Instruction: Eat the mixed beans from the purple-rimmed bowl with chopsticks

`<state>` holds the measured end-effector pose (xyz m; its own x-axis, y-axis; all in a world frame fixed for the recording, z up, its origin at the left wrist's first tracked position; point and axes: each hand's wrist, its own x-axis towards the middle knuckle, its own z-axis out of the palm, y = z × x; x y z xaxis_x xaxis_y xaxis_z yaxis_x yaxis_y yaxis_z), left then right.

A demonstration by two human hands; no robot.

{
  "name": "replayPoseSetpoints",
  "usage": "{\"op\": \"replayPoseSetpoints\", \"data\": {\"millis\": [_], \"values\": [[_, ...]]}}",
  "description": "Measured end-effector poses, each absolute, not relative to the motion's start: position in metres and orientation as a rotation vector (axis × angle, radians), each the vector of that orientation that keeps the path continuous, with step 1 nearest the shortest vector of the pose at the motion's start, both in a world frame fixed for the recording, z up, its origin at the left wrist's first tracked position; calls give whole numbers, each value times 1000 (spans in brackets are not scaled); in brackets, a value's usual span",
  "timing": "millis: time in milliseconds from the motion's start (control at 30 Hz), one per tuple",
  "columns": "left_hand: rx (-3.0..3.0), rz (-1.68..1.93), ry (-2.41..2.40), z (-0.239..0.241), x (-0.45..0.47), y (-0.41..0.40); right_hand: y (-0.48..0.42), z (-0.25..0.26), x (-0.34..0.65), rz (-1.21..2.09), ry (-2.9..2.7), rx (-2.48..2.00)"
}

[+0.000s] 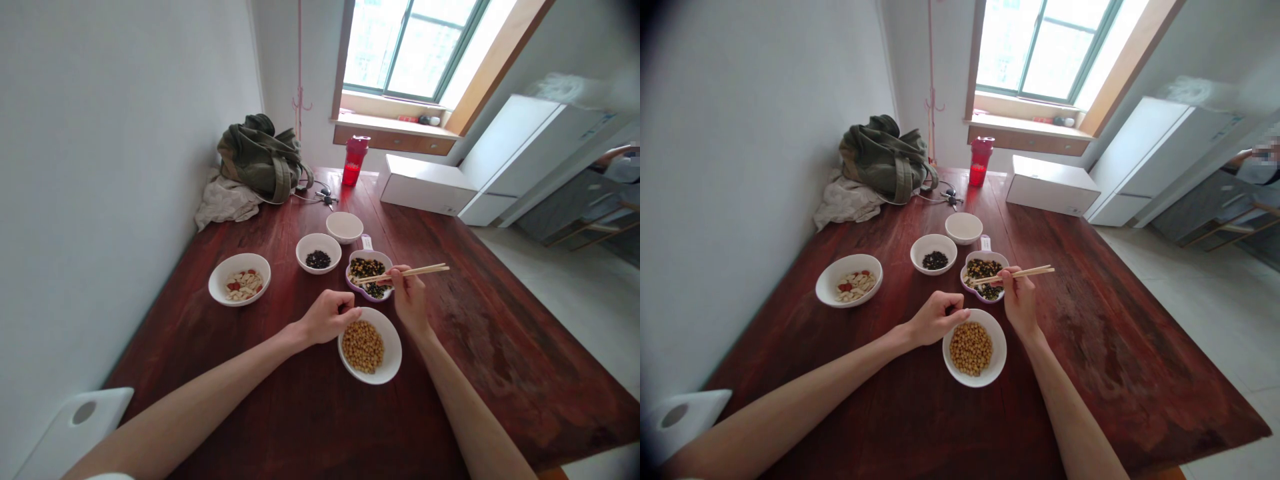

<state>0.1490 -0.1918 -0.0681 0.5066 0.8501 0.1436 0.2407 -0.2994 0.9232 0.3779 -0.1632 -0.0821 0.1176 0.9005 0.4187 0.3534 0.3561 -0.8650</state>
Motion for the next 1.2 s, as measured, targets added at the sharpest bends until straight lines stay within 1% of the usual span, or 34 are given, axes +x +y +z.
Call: {"op": "replayPoseSetpoints", "data": {"millis": [500,1200], "values": [[1816,810,916,-69,149,-191,-165,-77,380,660,-1409,-1220],[1825,820,909,-70,149,-191,-164,-82,379,610,-1444,-1219]]}}
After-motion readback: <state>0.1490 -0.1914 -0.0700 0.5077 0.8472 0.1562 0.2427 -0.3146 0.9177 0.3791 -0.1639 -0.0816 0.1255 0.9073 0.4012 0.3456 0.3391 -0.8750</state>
